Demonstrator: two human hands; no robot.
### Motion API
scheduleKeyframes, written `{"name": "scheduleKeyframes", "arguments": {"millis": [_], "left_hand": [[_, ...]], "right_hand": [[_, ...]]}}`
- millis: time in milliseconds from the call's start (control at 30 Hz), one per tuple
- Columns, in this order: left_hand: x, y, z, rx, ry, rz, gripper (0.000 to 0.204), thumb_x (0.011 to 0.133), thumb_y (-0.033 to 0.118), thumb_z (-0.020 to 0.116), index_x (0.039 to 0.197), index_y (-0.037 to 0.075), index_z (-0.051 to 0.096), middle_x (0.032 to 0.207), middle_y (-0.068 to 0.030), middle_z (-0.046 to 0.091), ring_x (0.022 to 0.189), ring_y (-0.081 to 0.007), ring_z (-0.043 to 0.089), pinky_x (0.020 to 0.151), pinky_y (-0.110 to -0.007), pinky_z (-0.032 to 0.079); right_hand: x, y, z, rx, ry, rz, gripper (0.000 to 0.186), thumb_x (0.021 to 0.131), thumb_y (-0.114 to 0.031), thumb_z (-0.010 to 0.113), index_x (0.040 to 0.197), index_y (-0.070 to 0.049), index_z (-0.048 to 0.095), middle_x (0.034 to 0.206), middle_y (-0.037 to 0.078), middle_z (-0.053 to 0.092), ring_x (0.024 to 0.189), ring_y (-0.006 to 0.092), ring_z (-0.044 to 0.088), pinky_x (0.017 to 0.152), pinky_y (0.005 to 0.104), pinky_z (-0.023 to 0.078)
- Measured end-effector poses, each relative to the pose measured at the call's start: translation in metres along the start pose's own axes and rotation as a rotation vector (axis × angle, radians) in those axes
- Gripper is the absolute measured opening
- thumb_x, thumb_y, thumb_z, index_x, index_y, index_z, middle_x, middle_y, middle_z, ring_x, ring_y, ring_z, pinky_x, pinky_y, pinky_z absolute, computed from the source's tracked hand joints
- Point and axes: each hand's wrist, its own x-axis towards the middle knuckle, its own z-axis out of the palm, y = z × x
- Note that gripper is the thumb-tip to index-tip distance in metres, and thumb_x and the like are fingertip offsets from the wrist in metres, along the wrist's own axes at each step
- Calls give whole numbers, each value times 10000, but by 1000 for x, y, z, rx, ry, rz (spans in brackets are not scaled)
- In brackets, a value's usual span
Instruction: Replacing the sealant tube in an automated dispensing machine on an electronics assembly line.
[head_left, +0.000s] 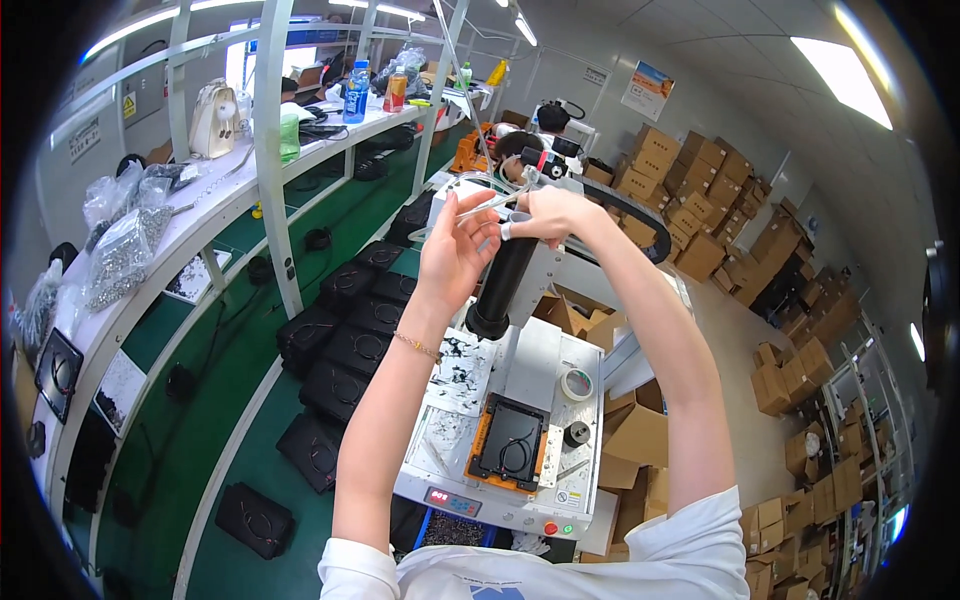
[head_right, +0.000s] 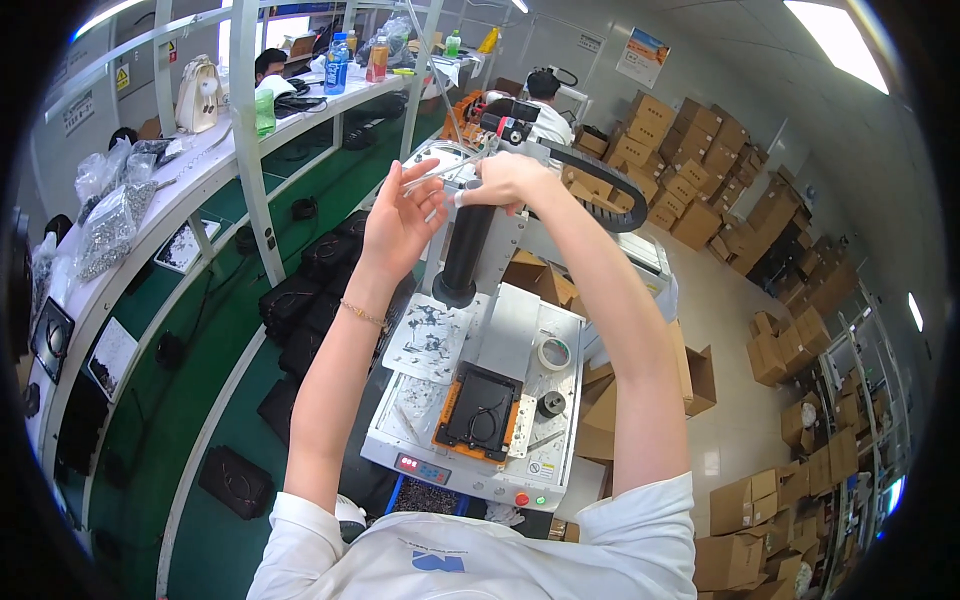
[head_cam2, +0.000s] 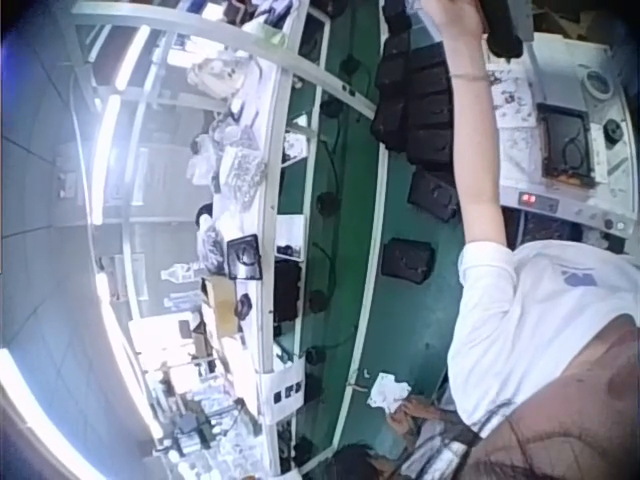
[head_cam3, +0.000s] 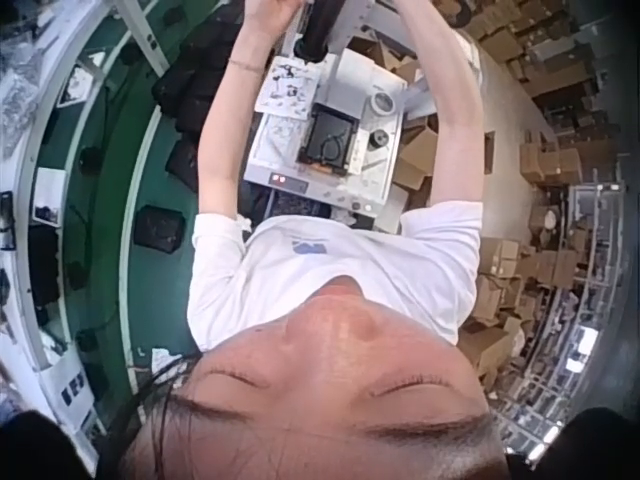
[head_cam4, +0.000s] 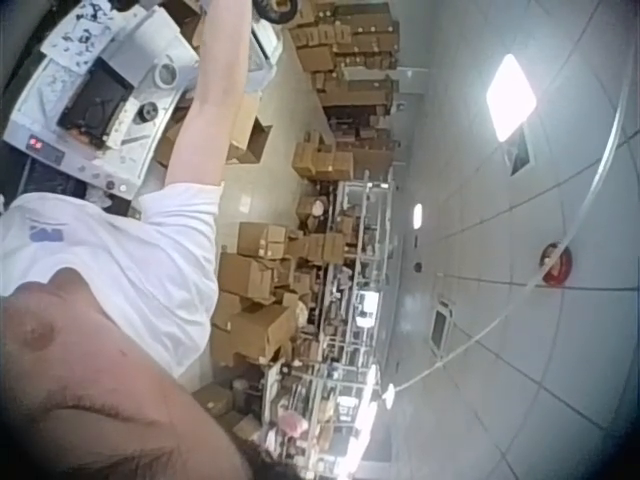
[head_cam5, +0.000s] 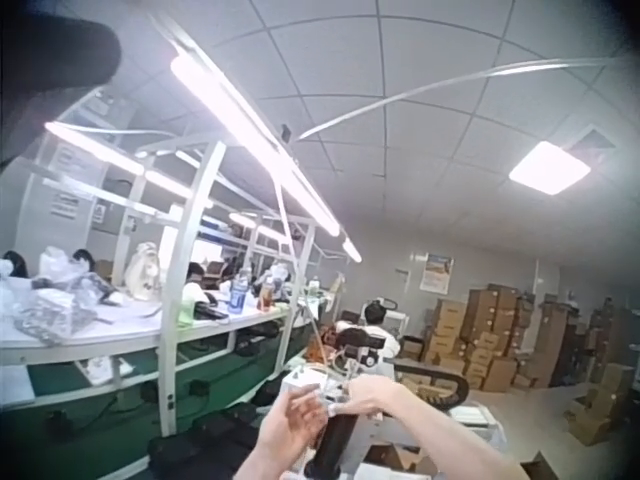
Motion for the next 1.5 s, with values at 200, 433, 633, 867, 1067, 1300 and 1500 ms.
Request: {"name": "scheduleKeyframes", "arguments": {"millis": [200,433,633,867,1067,1300,1500], "left_hand": [[9,-9,4,-144,-17,-41,472,1014,397,379,1234,6,523,917,-74,613,856,-170,562,786,-315,471],[13,-8,0,-174,-20,-60,468,1015,392,375,1242,7,513,912,-76,601,842,-174,552,777,-320,465],[9,2,-6,-154,16,-46,465,1014,387,378,1240,2,510,904,-74,590,844,-175,544,771,-320,464],[7,9,-11,-173,6,-40,466,1015,386,376,1241,0,504,906,-79,586,847,-178,545,772,-321,465],[12,-4,-5,-202,-18,-70,462,1018,383,369,1243,1,500,903,-76,584,849,-179,545,773,-326,464],[17,-15,4,-223,-46,-89,461,1018,383,365,1239,2,500,900,-76,583,846,-183,547,777,-328,462],[9,5,-12,-209,-12,-62,458,1018,383,365,1239,5,498,901,-80,588,848,-188,549,779,-334,461]], "right_hand": [[33,50,10,-143,321,-871,628,788,-529,577,1101,16,578,859,166,683,638,213,684,664,317,559],[29,53,5,-175,130,-367,697,727,-523,674,1194,-18,564,849,143,678,704,225,680,671,335,541],[13,9,-9,16,-162,90,616,702,-344,730,1214,-61,536,1024,142,651,961,252,637,847,368,509],[3,-7,-11,82,-129,97,557,694,-227,746,1193,-62,563,1181,113,605,1034,202,630,890,336,500],[29,50,3,-244,311,-862,644,768,-456,678,1208,-2,555,1090,141,654,747,215,702,752,314,562],[43,90,4,-245,147,-780,608,801,-504,616,1242,-98,518,962,169,652,661,165,682,631,286,566],[-1,0,-13,16,-69,-62,600,781,-443,672,1252,-106,516,1038,108,643,738,199,677,740,299,539]]}}
